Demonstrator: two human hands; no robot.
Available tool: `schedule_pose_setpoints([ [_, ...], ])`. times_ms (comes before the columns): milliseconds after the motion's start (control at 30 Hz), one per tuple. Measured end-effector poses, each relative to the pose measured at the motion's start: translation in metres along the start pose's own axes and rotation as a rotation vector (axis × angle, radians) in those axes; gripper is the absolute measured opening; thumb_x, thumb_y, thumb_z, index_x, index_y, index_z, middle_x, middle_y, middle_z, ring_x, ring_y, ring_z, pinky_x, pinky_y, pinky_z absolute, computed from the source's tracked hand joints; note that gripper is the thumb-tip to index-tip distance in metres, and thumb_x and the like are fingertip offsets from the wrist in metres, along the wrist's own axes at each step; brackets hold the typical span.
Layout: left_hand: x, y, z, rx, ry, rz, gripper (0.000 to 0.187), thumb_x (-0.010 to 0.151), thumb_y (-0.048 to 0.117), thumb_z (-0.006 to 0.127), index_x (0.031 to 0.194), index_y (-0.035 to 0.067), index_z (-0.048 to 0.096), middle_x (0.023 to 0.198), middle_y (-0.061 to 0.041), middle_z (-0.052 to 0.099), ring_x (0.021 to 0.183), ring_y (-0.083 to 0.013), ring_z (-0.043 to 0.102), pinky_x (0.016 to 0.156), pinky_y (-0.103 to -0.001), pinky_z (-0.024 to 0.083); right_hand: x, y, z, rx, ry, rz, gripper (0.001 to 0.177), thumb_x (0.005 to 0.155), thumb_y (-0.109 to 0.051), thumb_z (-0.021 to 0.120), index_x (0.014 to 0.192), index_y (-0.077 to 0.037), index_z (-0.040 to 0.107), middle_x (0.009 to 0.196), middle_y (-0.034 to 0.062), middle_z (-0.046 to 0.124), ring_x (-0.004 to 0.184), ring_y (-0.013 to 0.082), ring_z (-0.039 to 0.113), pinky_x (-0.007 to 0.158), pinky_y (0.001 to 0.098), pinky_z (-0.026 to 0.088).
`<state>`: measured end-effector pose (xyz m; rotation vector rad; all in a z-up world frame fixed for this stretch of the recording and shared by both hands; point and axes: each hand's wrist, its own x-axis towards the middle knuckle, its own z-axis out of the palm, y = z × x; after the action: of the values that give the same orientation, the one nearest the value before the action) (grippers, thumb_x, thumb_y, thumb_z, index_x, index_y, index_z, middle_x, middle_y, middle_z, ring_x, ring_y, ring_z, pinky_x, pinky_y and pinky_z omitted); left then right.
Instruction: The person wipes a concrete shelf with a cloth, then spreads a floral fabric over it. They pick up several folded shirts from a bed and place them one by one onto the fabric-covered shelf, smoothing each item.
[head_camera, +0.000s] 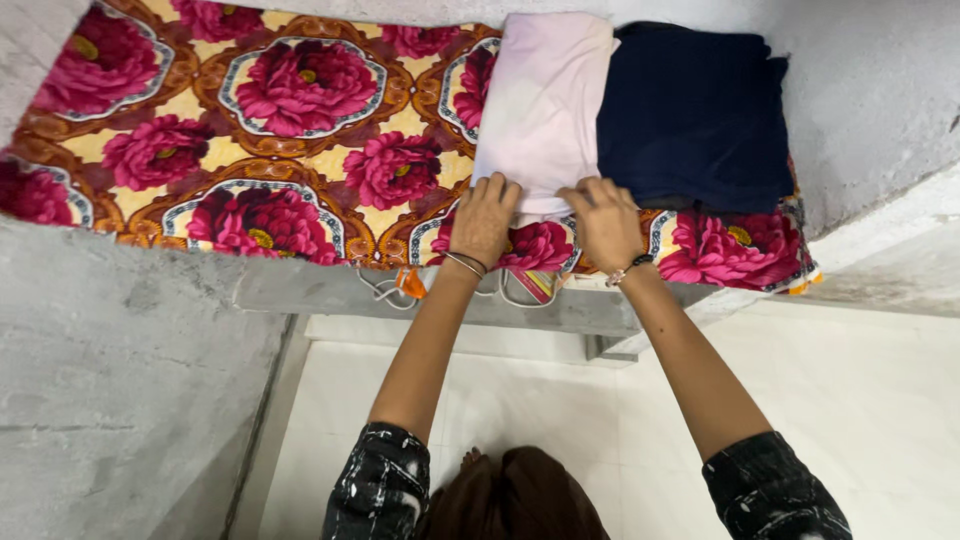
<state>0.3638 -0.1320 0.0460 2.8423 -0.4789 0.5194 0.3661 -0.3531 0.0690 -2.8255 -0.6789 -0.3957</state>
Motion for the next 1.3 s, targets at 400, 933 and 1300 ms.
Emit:
schedule_pose_setpoints([
  [400, -0.079, 0.023, 0.009, -0.032, 0.016, -0.039, 0.082, 0.092, 0.038, 0.065, 0.160, 0.010, 0.027, 0.166, -0.010, 0.028, 0.152, -0.0333, 0.026, 0.123, -0.052, 0.023, -0.055, -0.007, 0.027, 0.079, 0.183, -0.127, 0.067, 0.096, -0.039, 0.063, 0.151, -0.003, 0.047, 0.163, 0.0177, 0.034, 0.151, 0.0402, 0.028, 0.120, 0.0596, 0.022],
  [933, -0.086, 0.111, 0.041, -0.075, 0.179, -0.394, 0.070, 0.096, 0.035, 0.061, 0.155, 0.007, 0.036, 0.163, -0.013, 0.034, 0.152, -0.0340, 0.030, 0.125, -0.051, 0.024, -0.061, 0.034, 0.028, 0.208, 0.069, -0.423, 0.052, 0.099, -0.031, 0.060, 0.146, -0.012, 0.054, 0.164, 0.0140, 0.040, 0.152, 0.0362, 0.034, 0.120, 0.0604, 0.024],
  [1300, -0.240, 0.168, 0.005, 0.131, 0.149, -0.756, 0.069, 0.100, 0.034, 0.056, 0.157, 0.004, 0.031, 0.165, -0.014, 0.031, 0.155, -0.0327, 0.023, 0.126, -0.049, 0.019, -0.110, -0.059, 0.049, 0.481, -0.082, -0.908, 0.056, 0.097, -0.022, 0.063, 0.149, -0.006, 0.051, 0.161, 0.0197, 0.041, 0.150, 0.0372, 0.036, 0.122, 0.0538, 0.026],
])
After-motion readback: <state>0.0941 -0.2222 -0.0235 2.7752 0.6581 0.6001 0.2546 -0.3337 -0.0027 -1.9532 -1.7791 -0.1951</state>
